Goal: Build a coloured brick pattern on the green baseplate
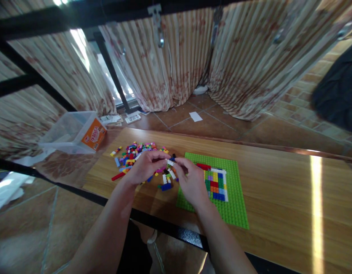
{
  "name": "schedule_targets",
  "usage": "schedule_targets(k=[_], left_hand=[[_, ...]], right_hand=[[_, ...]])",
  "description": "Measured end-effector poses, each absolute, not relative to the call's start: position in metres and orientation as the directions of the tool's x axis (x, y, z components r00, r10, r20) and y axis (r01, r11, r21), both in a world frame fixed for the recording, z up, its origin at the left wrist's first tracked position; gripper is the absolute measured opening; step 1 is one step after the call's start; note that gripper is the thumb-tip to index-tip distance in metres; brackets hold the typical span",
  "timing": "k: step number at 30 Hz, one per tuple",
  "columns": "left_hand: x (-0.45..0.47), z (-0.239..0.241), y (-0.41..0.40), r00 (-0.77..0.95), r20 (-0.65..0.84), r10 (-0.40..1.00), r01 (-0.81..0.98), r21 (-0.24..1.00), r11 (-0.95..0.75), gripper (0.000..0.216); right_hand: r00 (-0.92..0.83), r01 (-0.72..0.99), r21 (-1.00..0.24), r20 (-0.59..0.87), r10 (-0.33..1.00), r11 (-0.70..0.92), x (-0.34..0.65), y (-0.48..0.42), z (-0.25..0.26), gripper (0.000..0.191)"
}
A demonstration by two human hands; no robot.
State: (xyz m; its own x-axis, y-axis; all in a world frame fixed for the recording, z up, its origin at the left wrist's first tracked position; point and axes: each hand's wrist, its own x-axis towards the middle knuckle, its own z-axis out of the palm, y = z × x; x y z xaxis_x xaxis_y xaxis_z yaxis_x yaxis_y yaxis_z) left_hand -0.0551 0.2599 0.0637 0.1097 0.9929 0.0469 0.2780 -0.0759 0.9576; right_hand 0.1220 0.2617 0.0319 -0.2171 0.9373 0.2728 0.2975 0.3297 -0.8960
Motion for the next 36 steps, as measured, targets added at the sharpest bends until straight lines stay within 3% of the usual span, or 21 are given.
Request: schedule_targets(k=[9, 17, 21, 36], left_hand=[[-0.014, 0.054, 0.26, 0.1, 0.158, 0.982, 0.244, 0.953, -0.178, 0.014], [0.008, 0.045, 0.26, 0.091, 0.132, 0.987, 0.454, 0.876, -0.159, 0.02], [0.014, 0.045, 0.262, 0.104, 0.094, 0.99, 0.526, 0.84, -0.135, 0.024], [0.038, 0.038, 0.263, 0.266, 0.107, 0.958, 0.738, 0.617, -0.274, 0.032]], right_hand=[[-0.315, 0.443, -0.798, 0.288, 0.904, 0.409, 0.163, 0.267, 0.044, 0.023], [-0.097, 0.644, -0.699, 0.329, 0.939, 0.311, 0.226, 0.288, 0.044, 0.024], [-0.102, 0.737, -0.624, 0.278, 0.955, 0.26, 0.245, 0.296, 0.034, 0.024], [-0.207, 0.768, -0.593, 0.127, 0.97, 0.242, 0.261, 0.308, 0.019, 0.026]])
